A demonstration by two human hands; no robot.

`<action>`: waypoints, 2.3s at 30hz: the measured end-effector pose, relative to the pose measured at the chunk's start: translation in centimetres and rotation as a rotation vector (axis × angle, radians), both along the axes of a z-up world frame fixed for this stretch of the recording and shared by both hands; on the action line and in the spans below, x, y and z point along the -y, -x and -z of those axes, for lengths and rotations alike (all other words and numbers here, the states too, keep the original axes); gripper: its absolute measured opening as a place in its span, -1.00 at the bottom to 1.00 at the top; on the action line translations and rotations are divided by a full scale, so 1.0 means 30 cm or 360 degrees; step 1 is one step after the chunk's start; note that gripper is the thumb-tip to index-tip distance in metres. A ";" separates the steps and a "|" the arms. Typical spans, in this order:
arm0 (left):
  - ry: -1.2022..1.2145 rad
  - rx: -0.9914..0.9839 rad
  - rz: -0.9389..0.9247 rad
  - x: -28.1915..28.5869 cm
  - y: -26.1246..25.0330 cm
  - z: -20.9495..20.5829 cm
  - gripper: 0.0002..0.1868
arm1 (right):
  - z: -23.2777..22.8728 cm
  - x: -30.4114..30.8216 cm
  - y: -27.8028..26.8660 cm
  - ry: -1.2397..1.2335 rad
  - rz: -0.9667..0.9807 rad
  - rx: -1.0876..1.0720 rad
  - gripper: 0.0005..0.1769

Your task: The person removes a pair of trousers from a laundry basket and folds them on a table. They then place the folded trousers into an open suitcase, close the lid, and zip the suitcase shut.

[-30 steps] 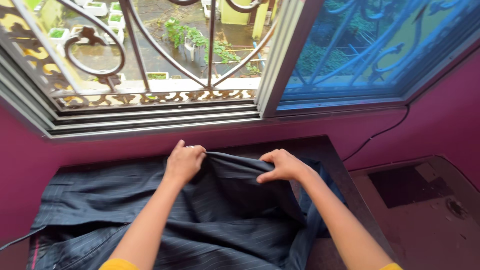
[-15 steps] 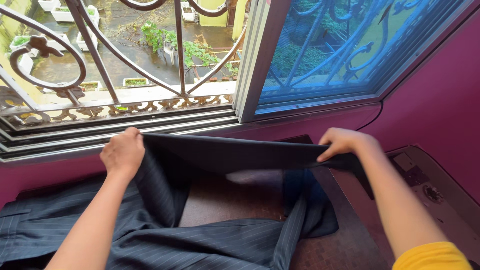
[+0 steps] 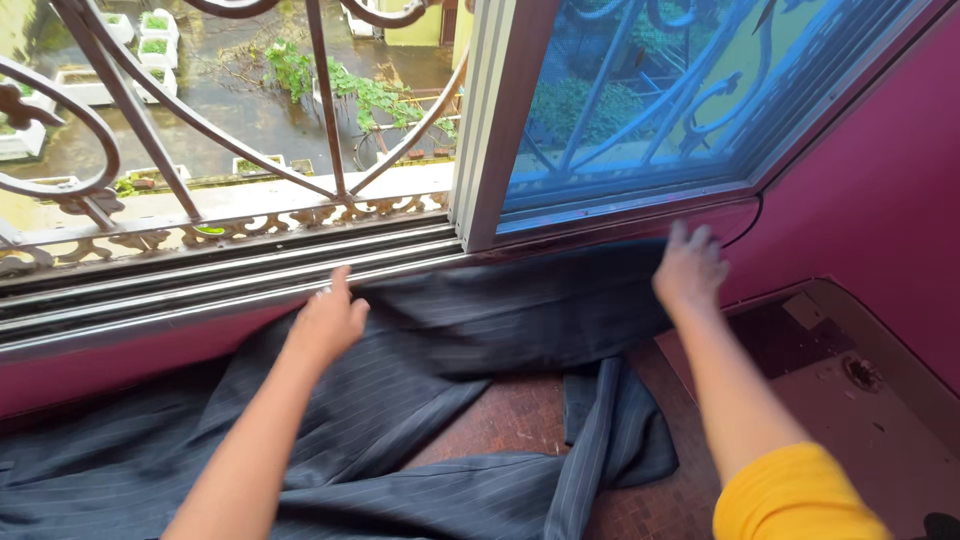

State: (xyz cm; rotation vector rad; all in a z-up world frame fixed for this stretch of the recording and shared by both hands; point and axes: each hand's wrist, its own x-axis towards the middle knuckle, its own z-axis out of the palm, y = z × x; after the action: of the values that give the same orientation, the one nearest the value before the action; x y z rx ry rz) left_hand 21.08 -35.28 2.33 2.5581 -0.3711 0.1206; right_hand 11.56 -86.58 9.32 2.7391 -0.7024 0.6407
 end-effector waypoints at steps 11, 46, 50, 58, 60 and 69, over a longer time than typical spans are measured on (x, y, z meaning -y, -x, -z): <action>-0.0049 0.0229 0.0296 -0.117 0.649 0.273 -0.59 | 0.640 -0.195 0.304 -0.1277 0.1086 -0.0382 -0.26; -0.0614 0.0713 0.0289 -0.993 1.229 0.684 -0.81 | 0.540 0.045 1.042 -0.2556 0.1892 0.1629 -0.28; -0.0832 0.1122 -0.0019 -1.042 1.248 0.626 -0.83 | 0.519 0.052 1.007 -0.2576 0.1830 0.1832 -0.39; -0.0978 0.0310 -0.0831 -0.924 1.133 0.203 -0.82 | 0.403 0.117 0.729 -0.2558 0.1345 0.2261 -0.56; -0.0497 0.0437 -0.0895 -0.903 1.050 0.105 -0.72 | 0.364 0.135 0.622 -0.2607 0.1111 0.2300 -0.64; -0.0292 0.0375 -0.0957 -0.921 0.539 -0.005 -0.76 | 0.290 0.185 0.138 -0.3079 0.0666 0.1980 -0.85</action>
State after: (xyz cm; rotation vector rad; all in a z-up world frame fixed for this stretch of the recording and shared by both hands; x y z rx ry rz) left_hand 4.90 -7.64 2.49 2.7623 0.3310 0.6357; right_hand 7.42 -92.12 0.61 2.2716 -3.4620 2.4936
